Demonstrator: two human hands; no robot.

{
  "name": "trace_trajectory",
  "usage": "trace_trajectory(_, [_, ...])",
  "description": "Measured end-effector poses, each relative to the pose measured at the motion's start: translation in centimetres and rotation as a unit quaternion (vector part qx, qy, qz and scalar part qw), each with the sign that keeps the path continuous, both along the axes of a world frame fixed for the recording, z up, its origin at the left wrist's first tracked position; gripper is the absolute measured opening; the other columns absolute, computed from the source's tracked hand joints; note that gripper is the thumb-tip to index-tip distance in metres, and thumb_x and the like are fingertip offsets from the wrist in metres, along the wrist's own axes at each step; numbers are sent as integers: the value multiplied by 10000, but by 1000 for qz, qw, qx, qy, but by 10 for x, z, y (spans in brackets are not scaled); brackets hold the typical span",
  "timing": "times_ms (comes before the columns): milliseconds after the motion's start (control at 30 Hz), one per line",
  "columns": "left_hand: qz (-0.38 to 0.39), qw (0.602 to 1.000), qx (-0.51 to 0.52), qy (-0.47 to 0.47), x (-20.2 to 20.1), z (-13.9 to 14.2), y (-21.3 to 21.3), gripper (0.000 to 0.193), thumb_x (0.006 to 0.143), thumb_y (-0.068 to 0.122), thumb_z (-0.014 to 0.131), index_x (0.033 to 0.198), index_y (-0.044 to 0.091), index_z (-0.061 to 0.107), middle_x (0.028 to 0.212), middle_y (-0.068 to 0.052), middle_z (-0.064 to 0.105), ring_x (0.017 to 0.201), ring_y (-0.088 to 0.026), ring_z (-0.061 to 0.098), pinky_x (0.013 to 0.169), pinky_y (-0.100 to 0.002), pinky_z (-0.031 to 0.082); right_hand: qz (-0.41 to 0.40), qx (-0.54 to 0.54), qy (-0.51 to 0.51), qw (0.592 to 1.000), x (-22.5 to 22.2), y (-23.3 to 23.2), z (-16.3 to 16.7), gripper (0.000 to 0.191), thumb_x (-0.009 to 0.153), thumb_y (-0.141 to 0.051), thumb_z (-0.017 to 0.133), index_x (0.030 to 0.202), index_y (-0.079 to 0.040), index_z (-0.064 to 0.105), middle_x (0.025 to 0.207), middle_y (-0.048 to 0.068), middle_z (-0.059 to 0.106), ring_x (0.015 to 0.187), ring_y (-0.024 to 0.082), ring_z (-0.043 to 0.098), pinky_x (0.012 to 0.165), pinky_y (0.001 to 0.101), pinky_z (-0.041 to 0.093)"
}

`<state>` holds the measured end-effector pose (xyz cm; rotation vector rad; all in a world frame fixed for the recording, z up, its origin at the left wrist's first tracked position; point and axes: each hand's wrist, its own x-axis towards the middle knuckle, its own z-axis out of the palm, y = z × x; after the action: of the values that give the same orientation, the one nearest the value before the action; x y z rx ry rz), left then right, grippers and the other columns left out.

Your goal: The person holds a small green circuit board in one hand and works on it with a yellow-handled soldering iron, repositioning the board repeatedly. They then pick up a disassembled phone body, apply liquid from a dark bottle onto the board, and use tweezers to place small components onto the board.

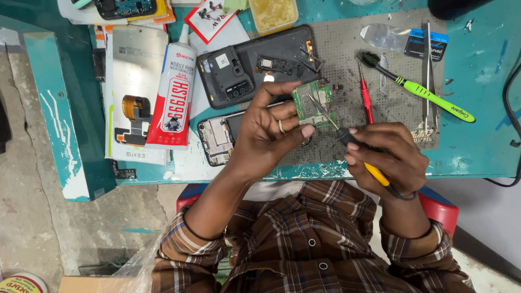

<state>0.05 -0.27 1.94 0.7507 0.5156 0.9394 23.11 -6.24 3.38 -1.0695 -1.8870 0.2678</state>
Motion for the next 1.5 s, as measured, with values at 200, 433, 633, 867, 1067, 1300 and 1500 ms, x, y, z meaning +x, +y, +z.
trace_trajectory(200, [17,1000,-21,15,-2,4,2,612,979,-195,640,1486,20,375,1389,-209,663,1309,-244,653,1068,-312,564,-19,-14,12,1000,-1,-2,2,147,876,-19,836,927,10,702,989,173,727,942,330,731,762,368,598])
trace_trajectory(433, [23,999,-15,18,0,5,1,603,987,-190,643,1481,22,370,1398,-211,659,1330,-243,646,1077,-304,556,-10,-3,16,1000,1,-3,0,123,880,-27,817,906,-2,700,960,158,722,905,326,730,733,355,603])
trace_trajectory(633, [27,999,-28,12,0,2,2,615,975,-193,645,1486,20,376,1388,-201,662,1301,-231,652,1076,-306,555,-18,3,12,1000,2,-6,1,122,887,-31,809,933,4,702,968,166,720,898,324,726,730,350,597])
trace_trajectory(867, [37,999,-20,7,-1,0,1,608,997,-168,655,1511,12,385,1363,-216,673,1317,-240,645,1105,-334,550,-9,16,21,1000,8,-9,-6,119,891,-35,808,924,8,702,962,159,715,899,323,727,759,372,606])
trace_trajectory(1067, [49,997,-50,-41,0,2,5,591,991,-71,673,1488,46,376,1336,-193,677,1298,-270,673,1078,-375,587,-77,96,94,988,17,-13,-20,230,949,-186,754,878,-5,632,895,165,691,834,314,698,747,391,599])
trace_trajectory(1300, [89,991,-98,-1,8,-1,3,408,984,-20,724,1318,14,492,1154,-158,716,1076,-223,721,842,-413,667,-102,92,109,985,19,-20,-28,279,994,-212,753,905,13,614,916,196,683,865,333,697,725,385,590])
trace_trajectory(1500, [85,993,-82,-1,11,0,1,358,977,-19,737,1259,24,522,1139,-133,730,1056,-206,724,868,-423,676,-95,89,104,986,18,-19,-28,251,1000,-177,752,929,27,623,922,193,685,827,315,700,735,372,584])
